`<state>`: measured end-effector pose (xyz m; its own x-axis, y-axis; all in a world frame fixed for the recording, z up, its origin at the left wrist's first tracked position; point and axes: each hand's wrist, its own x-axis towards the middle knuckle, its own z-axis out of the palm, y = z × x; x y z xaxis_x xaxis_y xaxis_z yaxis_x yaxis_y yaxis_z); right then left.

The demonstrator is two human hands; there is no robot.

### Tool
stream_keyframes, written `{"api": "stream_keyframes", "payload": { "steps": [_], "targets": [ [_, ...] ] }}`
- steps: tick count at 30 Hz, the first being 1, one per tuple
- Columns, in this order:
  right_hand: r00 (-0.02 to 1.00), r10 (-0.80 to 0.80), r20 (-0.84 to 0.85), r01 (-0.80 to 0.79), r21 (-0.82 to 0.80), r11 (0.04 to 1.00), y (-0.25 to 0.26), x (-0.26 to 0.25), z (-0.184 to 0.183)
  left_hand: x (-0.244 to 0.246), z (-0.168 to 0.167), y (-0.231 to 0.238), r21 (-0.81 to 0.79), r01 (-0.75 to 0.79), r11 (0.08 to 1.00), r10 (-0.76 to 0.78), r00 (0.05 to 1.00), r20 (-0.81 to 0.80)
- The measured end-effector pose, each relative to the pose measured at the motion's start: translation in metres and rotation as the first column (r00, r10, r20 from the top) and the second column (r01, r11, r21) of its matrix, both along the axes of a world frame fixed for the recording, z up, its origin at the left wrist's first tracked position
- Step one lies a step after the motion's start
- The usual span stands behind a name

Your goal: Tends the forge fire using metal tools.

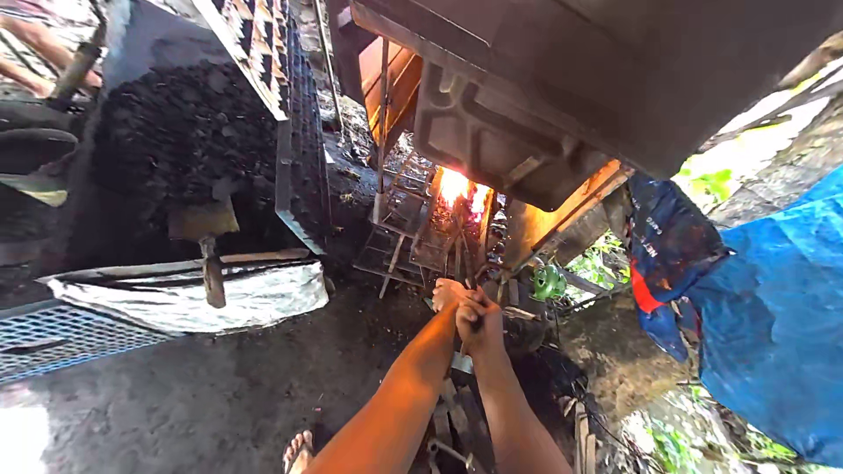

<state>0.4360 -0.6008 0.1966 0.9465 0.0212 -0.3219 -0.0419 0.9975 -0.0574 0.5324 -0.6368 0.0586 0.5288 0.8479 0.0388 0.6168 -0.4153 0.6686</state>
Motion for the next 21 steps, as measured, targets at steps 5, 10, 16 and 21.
{"api": "stream_keyframes", "payload": {
  "steps": [5,10,16,21],
  "targets": [
    [0.999,0.037,0.007,-0.033,-0.299,0.954,-0.029,-0.031,0.000,0.042,0.012,0.028,-0.586,0.603,0.541,-0.838,0.445,-0.316],
    [0.981,-0.037,-0.192,-0.116,-0.726,0.678,-0.047,-0.083,0.005,0.056,0.020,0.048,-0.735,0.589,0.335,-0.903,0.423,-0.073],
    [0.889,-0.116,-0.444,-0.447,-0.894,-0.003,-0.060,-0.058,-0.010,0.066,0.014,0.063,-0.954,0.276,0.120,-0.763,0.641,0.089],
    [0.912,-0.152,-0.382,-0.357,-0.919,0.167,-0.029,-0.125,0.008,0.077,0.016,0.099,-0.967,0.252,-0.025,-0.784,0.595,0.175]
  ]
}}
